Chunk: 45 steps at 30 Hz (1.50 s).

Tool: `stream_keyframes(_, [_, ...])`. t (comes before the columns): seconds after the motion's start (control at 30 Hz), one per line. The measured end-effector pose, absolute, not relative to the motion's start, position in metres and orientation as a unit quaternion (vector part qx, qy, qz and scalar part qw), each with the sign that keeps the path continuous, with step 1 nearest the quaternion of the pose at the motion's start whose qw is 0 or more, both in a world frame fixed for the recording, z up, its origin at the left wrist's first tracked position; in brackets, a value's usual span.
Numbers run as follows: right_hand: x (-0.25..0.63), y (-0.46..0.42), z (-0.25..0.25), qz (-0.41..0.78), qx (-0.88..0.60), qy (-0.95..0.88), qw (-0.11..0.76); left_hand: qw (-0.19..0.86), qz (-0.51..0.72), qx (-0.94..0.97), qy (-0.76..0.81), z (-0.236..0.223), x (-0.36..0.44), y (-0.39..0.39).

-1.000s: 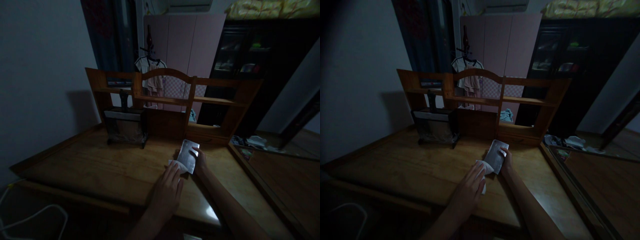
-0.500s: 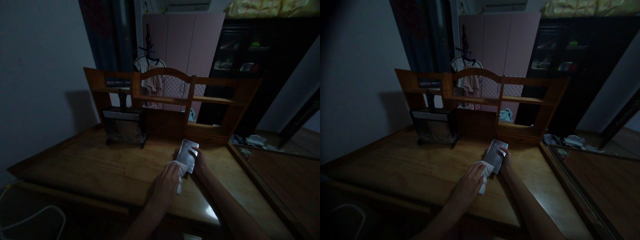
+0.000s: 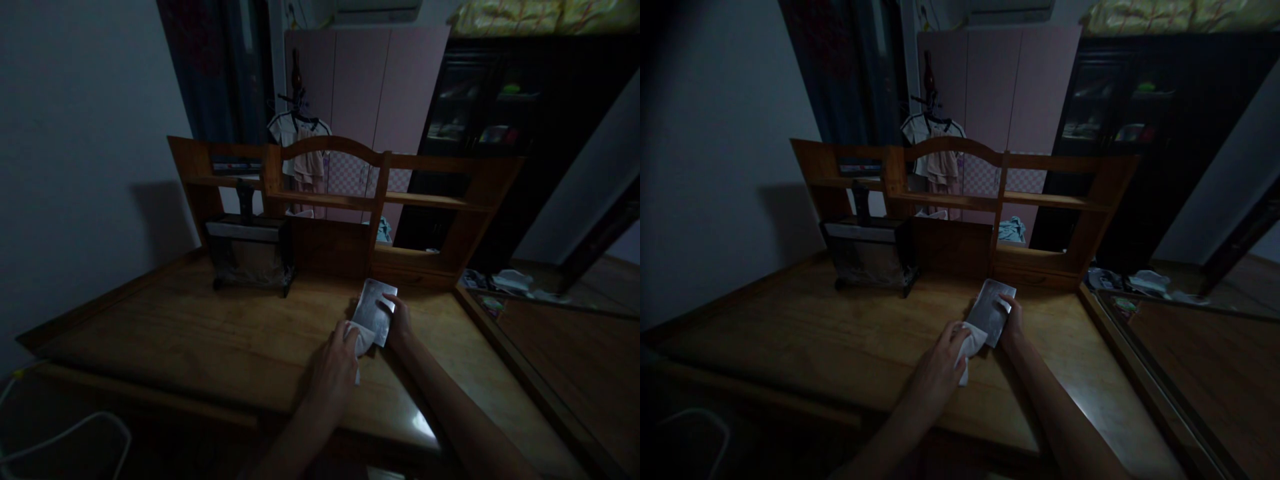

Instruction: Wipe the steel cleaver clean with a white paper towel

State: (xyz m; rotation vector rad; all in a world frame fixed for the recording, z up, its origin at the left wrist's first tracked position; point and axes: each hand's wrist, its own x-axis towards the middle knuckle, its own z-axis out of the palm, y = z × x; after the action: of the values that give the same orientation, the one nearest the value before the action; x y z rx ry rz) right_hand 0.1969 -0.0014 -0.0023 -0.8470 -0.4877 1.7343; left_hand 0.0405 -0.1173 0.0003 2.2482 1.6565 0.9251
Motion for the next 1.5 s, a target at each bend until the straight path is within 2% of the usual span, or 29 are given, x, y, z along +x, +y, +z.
stream_keyframes(0.17, [0.197, -0.003, -0.002, 0.733, -0.347, -0.209, 0.547, 0.145, 0.342, 0.737, 0.565, -0.009, 0.043, -0.115])
stream_keyframes(0.57, [0.196, -0.003, -0.001, 0.74, -0.324, -0.218, 0.547, 0.155, 0.342, 0.741, 0.558, -0.006, 0.041, -0.12])
stream_keyframes(0.9, [0.196, -0.004, 0.001, 0.742, -0.337, -0.21, 0.54, 0.125, 0.318, 0.767, 0.543, -0.006, 0.033, -0.117])
stream_keyframes(1.5, [0.196, -0.001, -0.007, 0.747, -0.291, -0.23, 0.551, 0.115, 0.39, 0.748, 0.524, 0.004, 0.04, -0.104])
